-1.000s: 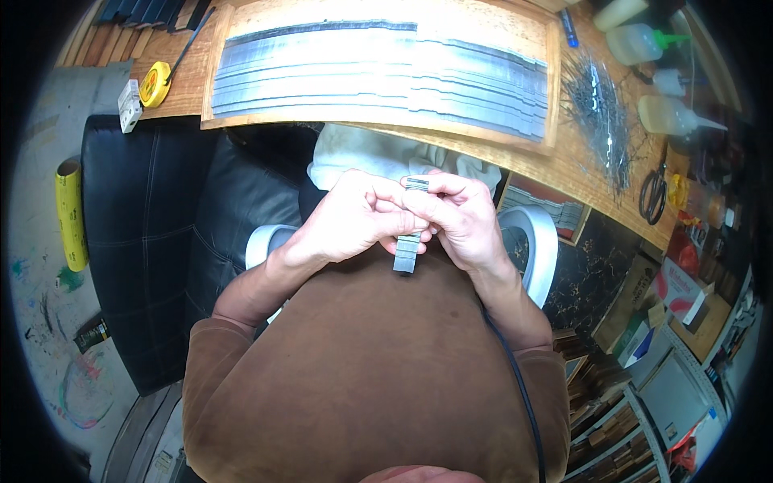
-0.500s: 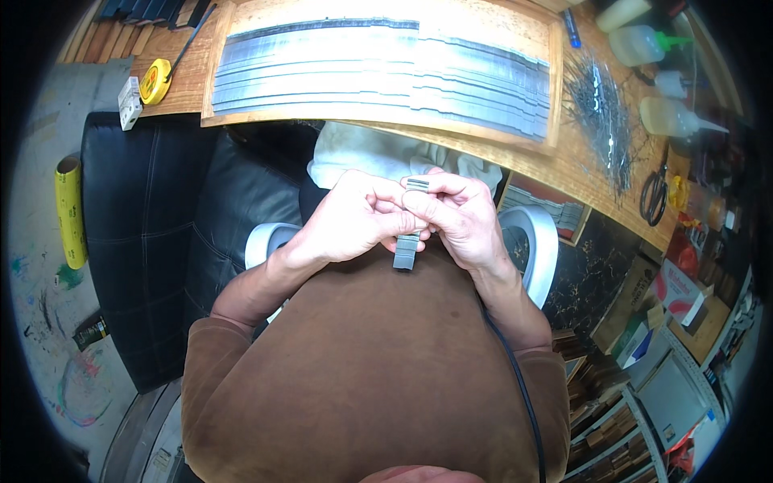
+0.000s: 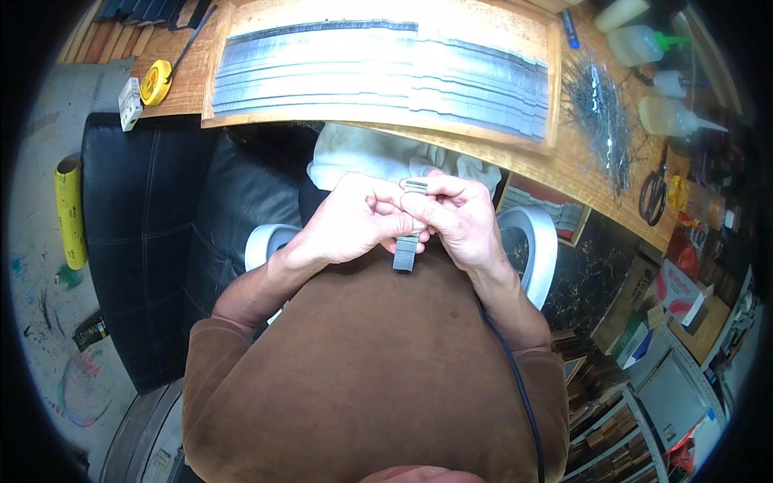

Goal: The person repeatedly picks up small rectangular magnets and aligns them into a stack, occasionally wiping them with a white cloth. The person continues to add magnets to the stack and adjust their alignment by hand.

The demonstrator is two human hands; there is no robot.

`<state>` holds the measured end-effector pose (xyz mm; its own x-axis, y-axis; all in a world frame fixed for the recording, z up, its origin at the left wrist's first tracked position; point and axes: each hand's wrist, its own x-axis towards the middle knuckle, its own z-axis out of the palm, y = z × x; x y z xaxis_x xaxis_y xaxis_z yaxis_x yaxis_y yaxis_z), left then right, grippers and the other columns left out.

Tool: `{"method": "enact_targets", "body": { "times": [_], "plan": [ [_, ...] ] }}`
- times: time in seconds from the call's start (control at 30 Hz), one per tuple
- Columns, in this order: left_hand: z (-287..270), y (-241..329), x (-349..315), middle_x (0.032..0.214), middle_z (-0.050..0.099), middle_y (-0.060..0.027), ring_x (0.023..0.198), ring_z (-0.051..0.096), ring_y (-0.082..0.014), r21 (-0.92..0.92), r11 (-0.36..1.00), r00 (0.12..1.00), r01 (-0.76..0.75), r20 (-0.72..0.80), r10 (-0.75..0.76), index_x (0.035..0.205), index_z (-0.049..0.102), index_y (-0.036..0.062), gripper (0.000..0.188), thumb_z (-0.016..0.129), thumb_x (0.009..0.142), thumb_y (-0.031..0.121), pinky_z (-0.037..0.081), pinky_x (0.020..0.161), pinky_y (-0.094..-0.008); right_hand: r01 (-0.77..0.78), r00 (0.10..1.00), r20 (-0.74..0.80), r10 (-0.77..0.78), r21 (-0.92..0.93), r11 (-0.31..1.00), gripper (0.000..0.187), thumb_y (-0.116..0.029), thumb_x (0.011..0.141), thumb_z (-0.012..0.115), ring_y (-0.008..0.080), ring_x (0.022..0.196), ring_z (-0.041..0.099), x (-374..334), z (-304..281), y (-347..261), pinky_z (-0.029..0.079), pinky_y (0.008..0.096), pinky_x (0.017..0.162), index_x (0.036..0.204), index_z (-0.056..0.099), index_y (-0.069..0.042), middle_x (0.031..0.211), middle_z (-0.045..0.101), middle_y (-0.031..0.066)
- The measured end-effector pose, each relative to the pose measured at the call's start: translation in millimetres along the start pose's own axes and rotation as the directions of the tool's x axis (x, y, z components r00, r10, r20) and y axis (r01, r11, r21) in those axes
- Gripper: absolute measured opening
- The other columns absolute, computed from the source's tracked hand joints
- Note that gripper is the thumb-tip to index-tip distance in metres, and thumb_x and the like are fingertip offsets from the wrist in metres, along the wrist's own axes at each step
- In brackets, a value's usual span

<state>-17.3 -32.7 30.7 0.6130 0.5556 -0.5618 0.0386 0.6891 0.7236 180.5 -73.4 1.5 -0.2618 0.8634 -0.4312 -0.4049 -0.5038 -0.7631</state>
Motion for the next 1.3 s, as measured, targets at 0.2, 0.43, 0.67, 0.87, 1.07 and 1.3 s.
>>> {"method": "enact_targets", "body": {
  "times": [0.2, 0.43, 0.67, 0.87, 1.07, 1.3],
  "plan": [
    [-2, 1, 0, 0.094, 0.079, -0.0066, 0.084, 0.075, -0.0108, 0.039, 0.999, 1.000, -0.011, 0.014, 0.011, 0.109, 0.078, -0.0020, 0.015, 0.073, 0.101, 0.009, 0.060, 0.070, -0.0245, 0.001, 1.000, -0.016, -0.002, -0.039, 0.999, 0.018, -0.002, 0.098, 0.075, 0.0085, 0.070, 0.064, 0, 1, -2, 0.053, 0.0214, 0.059, 0.112, 0.075, 0.009, 0.095, 0.065, 0.0056],
    [3, 19, -5, 0.096, 0.080, -0.0050, 0.091, 0.069, -0.0072, 0.396, 0.846, 0.919, -0.357, -0.011, 0.393, 0.112, 0.077, -0.0022, 0.019, 0.072, 0.103, 0.013, 0.056, 0.085, -0.0268, 0.394, 0.899, 0.061, -0.433, -0.542, 0.742, 0.021, -0.004, 0.090, 0.083, 0.0066, 0.073, 0.057, 2, 18, -43, 0.047, 0.0239, 0.065, 0.111, 0.081, -0.001, 0.085, 0.063, 0.0015],
    [0, 56, 10, 0.114, 0.078, -0.0081, 0.101, 0.071, -0.0116, 0.342, 0.794, 0.824, -0.502, -0.089, 0.559, 0.136, 0.065, -0.0087, 0.038, 0.072, 0.100, -0.001, 0.057, 0.097, -0.0273, 0.405, 0.899, 0.146, -0.413, -0.633, 0.659, 0.014, -0.005, 0.095, 0.074, 0.0113, 0.079, 0.071, 18, 51, -127, 0.056, 0.0253, 0.068, 0.105, 0.081, 0.001, 0.092, 0.079, 0.0098],
    [-32, 109, -1, 0.114, 0.077, -0.0158, 0.107, 0.074, -0.0209, 0.503, 0.663, 0.664, -0.554, -0.213, 0.717, 0.130, 0.067, -0.0051, 0.040, 0.080, 0.092, 0.003, 0.059, 0.097, -0.0370, 0.572, 0.799, 0.443, -0.407, -0.768, 0.287, 0.028, -0.020, 0.099, 0.076, 0.0178, 0.078, 0.077, 126, 51, -198, 0.063, 0.0302, 0.071, 0.117, 0.079, 0.002, 0.097, 0.081, 0.0138],
    [-150, 156, 22, 0.126, 0.071, -0.0232, 0.118, 0.070, -0.0341, 0.979, -0.162, 0.048, -0.127, 0.169, 0.984, 0.130, 0.069, -0.0051, 0.045, 0.082, 0.090, 0.011, 0.057, 0.102, -0.0453, 0.474, 0.850, 0.438, -0.293, -0.878, 0.064, 0.028, -0.021, 0.100, 0.074, 0.0181, 0.079, 0.076, 250, 82, -248, 0.062, 0.0313, 0.072, 0.117, 0.079, 0.001, 0.097, 0.081, 0.0137],
    [-215, 193, 28, 0.145, 0.063, -0.0197, 0.136, 0.059, -0.0346, 0.978, -0.198, 0.070, -0.062, 0.202, 0.977, 0.149, 0.056, 0.0021, 0.075, 0.090, 0.086, 0.027, 0.049, 0.115, -0.0443, 0.502, 0.839, 0.502, -0.211, -0.863, -0.060, 0.027, -0.022, 0.102, 0.072, 0.0185, 0.080, 0.075, 326, 144, -247, 0.061, 0.0326, 0.074, 0.116, 0.078, 0.000, 0.097, 0.080, 0.0137]
  ]
}}
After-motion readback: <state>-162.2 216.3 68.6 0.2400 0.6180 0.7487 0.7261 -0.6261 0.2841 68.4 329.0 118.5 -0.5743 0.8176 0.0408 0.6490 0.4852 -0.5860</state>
